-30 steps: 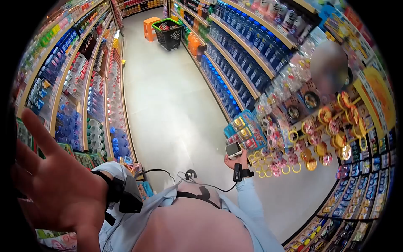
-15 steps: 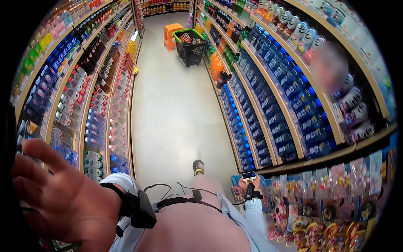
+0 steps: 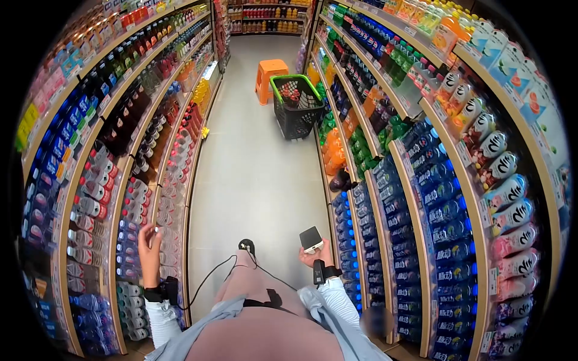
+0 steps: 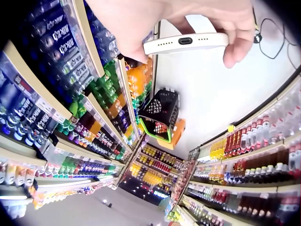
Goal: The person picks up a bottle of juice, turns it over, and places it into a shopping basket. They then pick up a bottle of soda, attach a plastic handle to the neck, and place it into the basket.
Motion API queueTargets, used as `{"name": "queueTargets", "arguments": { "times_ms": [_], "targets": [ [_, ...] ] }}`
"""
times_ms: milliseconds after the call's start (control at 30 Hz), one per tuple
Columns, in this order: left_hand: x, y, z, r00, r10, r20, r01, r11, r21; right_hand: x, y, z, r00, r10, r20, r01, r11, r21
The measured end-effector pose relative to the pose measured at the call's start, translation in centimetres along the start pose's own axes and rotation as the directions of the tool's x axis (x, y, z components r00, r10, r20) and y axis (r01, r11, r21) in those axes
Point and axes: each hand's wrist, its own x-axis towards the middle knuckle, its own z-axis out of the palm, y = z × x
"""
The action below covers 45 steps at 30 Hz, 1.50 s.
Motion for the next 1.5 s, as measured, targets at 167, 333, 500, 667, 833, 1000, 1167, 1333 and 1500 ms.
{"name": "queueTargets", "arguments": {
  "times_ms": [167,333,500,667,833,1000,1167,1333,1500],
  "targets": [
    [12.5,-18.1,3.1,0.977,-0.138,0.162,0.065,0.919,0.389,6.9,-2.8,11.6,0.994,-0.061,-0.088,0.065,0.997,0.052],
    [27.0,-8.9,14.7,0.873,-0.024,0.486,-0.111,0.963,0.246,11.8,-7.8,18.7,0.976,-0.208,-0.065,0.215,0.969,0.124],
    [40.0,-3.4,25.3,0.805,0.167,0.569,-0.249,0.966,0.069,14.7,-11.9,25.6,0.923,-0.299,-0.240,0.357,0.900,0.250],
    [53.0,-5.3,31.6,0.800,0.107,0.591,-0.227,0.965,0.133,22.6,-18.4,31.8,0.920,-0.268,-0.285,0.362,0.859,0.361],
    [66.7,-9.9,33.7,0.855,-0.041,0.517,-0.094,0.968,0.233,30.9,-23.7,45.1,0.912,-0.331,-0.243,0.404,0.827,0.391],
    [77.8,-5.9,35.8,0.892,-0.104,0.440,-0.010,0.969,0.248,39.2,-28.8,59.1,0.931,-0.351,-0.102,0.365,0.900,0.237],
    [89.1,-7.7,38.0,0.908,-0.072,0.412,-0.025,0.974,0.224,47.0,-30.1,73.1,0.933,-0.355,0.052,0.342,0.924,0.170],
    [102.9,-8.4,42.1,0.890,-0.095,0.446,0.031,0.988,0.148,56.2,-28.7,84.6,0.959,-0.282,0.037,0.270,0.943,0.196],
    [115.0,-9.3,46.6,0.825,-0.012,0.565,-0.109,0.978,0.180,65.5,-27.9,94.3,0.976,-0.215,0.031,0.210,0.970,0.123]
  ]
}}
